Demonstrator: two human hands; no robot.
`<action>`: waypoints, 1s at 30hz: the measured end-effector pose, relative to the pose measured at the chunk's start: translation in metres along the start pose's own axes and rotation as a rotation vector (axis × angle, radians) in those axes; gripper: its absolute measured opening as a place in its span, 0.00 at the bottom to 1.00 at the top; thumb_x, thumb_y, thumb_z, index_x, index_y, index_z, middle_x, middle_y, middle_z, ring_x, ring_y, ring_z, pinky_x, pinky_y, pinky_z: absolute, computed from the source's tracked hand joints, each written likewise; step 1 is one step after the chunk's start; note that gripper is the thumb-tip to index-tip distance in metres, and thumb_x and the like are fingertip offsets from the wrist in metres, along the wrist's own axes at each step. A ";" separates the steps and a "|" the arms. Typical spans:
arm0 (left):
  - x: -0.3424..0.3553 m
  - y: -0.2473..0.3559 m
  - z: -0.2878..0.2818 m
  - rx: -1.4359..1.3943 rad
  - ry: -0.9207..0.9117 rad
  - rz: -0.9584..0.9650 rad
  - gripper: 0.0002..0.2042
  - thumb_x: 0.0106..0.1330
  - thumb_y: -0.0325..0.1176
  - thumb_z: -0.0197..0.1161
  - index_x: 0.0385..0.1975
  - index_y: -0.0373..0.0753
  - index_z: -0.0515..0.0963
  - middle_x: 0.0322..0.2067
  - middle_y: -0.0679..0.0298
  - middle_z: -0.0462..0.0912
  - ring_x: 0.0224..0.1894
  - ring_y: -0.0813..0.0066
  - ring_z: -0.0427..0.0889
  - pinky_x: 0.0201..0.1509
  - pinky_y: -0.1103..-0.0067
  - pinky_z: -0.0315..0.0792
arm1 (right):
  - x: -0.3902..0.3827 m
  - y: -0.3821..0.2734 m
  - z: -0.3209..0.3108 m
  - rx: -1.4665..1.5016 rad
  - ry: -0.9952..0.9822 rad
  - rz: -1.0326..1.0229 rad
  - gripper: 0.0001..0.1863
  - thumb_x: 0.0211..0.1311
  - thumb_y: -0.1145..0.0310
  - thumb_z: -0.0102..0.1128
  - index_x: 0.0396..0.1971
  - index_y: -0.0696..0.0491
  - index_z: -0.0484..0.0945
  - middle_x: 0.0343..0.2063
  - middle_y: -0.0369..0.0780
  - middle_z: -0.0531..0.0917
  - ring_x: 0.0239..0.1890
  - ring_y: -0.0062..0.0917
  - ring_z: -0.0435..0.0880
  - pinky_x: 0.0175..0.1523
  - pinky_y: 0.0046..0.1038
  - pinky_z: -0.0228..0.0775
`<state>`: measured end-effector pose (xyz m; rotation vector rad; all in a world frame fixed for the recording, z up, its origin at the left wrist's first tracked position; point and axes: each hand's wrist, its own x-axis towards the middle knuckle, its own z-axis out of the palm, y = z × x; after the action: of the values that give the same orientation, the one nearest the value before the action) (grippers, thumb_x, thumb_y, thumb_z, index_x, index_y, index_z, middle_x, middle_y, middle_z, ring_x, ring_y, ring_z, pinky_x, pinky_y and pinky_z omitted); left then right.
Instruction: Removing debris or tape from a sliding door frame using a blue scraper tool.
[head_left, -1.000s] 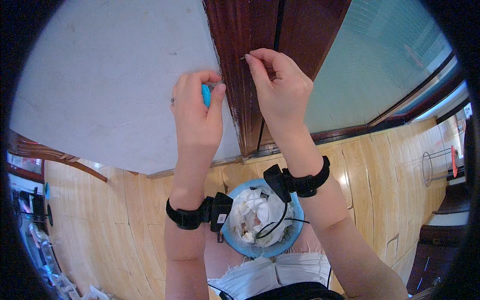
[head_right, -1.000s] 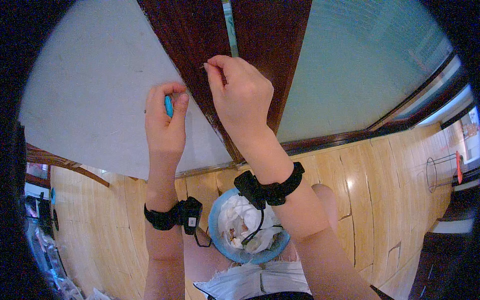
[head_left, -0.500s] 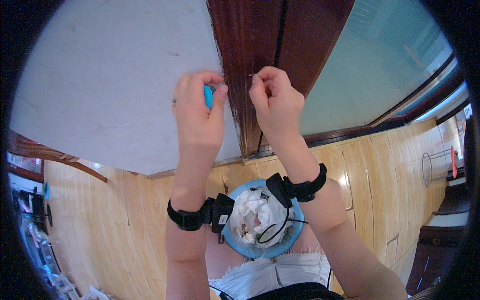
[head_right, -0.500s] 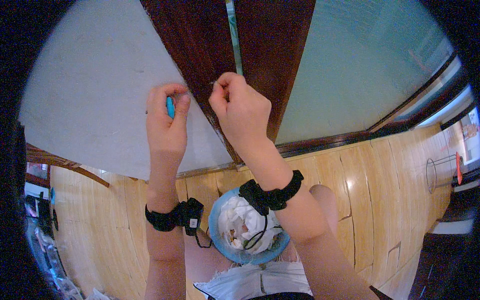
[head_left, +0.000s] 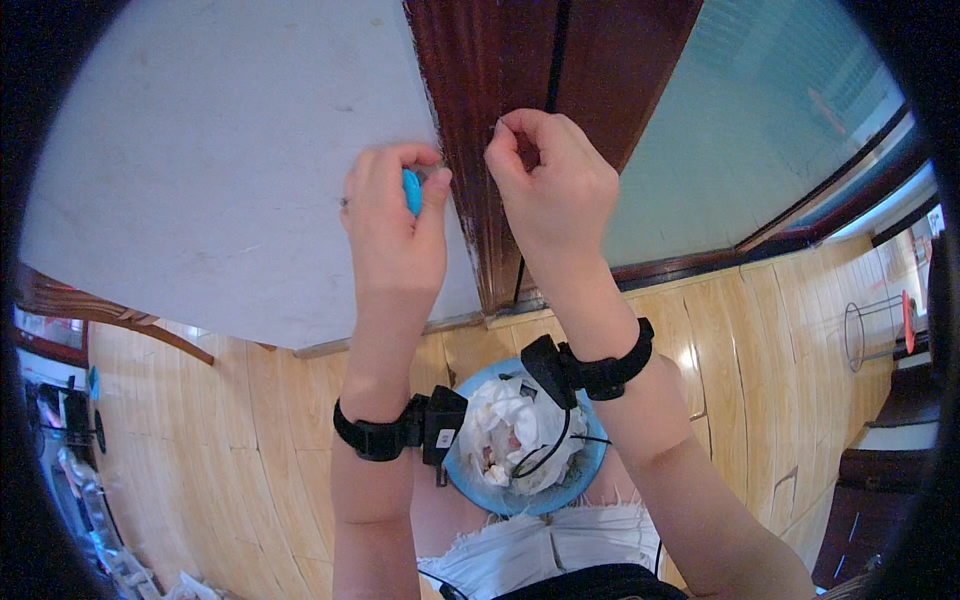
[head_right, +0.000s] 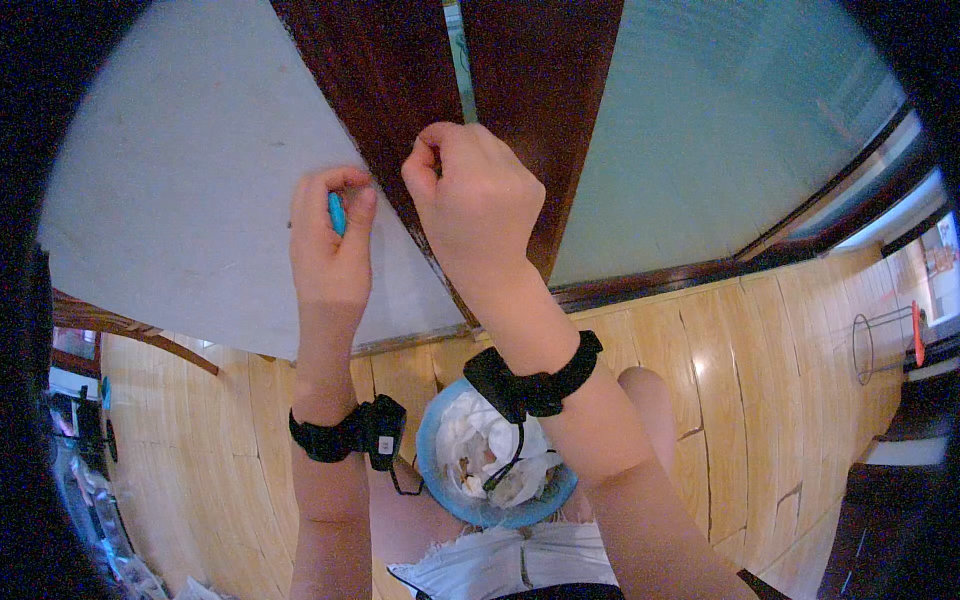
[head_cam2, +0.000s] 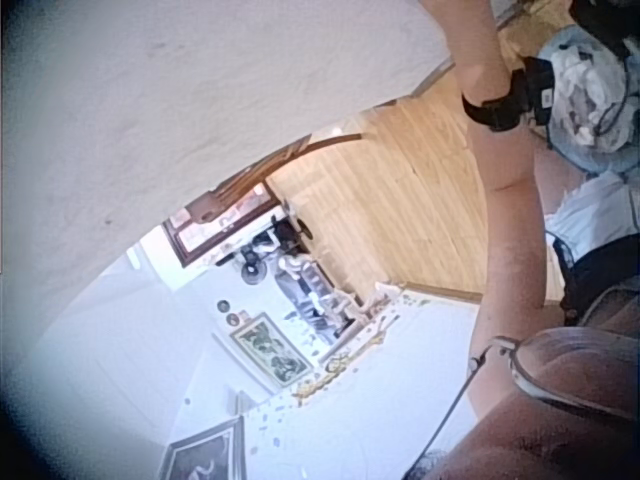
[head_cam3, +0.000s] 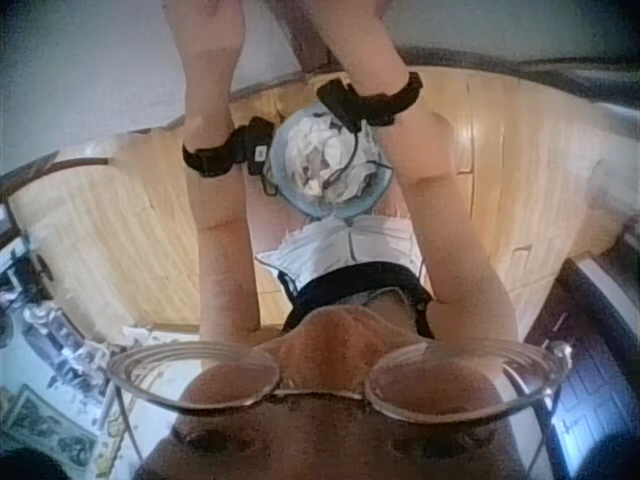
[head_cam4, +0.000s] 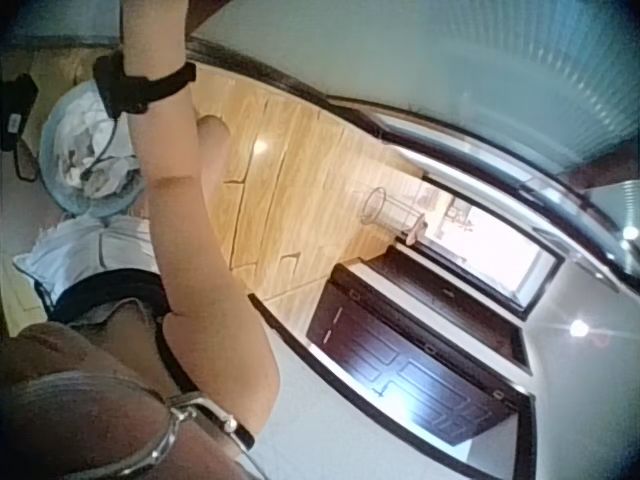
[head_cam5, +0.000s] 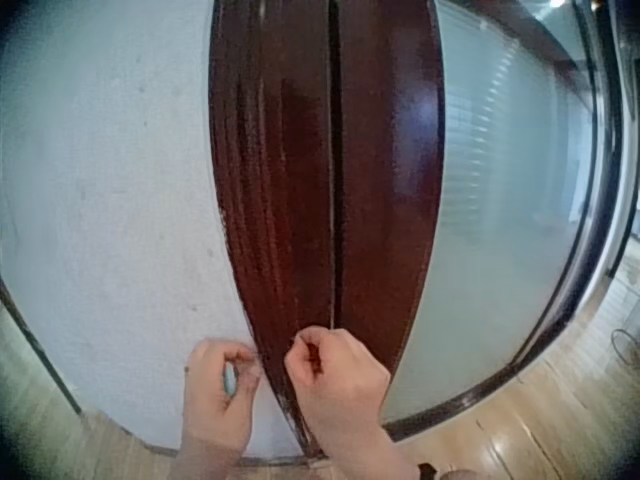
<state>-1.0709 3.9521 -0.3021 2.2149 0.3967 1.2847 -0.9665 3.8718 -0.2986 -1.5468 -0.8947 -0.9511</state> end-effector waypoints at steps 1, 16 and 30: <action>0.000 0.000 0.001 -0.002 -0.002 0.000 0.07 0.58 0.29 0.59 0.35 0.39 0.73 0.34 0.60 0.73 0.41 0.61 0.71 0.46 0.70 0.61 | 0.001 0.001 0.001 -0.032 0.026 -0.025 0.05 0.40 0.74 0.64 0.20 0.53 0.76 0.19 0.39 0.78 0.22 0.32 0.79 0.26 0.30 0.71; 0.002 0.001 0.000 0.027 -0.004 0.016 0.06 0.59 0.29 0.58 0.34 0.39 0.72 0.33 0.60 0.74 0.39 0.61 0.72 0.44 0.70 0.63 | -0.143 -0.001 -0.089 -0.093 -1.366 0.155 0.10 0.56 0.63 0.53 0.23 0.51 0.79 0.22 0.44 0.80 0.26 0.39 0.80 0.30 0.40 0.73; 0.003 -0.001 -0.001 -0.019 -0.012 0.059 0.06 0.61 0.29 0.57 0.34 0.35 0.72 0.32 0.58 0.73 0.38 0.62 0.71 0.44 0.73 0.64 | -0.037 0.020 -0.028 0.095 -0.361 0.316 0.07 0.53 0.72 0.63 0.27 0.60 0.77 0.20 0.37 0.80 0.22 0.15 0.76 0.30 0.19 0.69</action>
<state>-1.0702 3.9545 -0.3007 2.2331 0.3152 1.2994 -0.9665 3.8390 -0.3369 -1.7440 -0.8929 -0.4043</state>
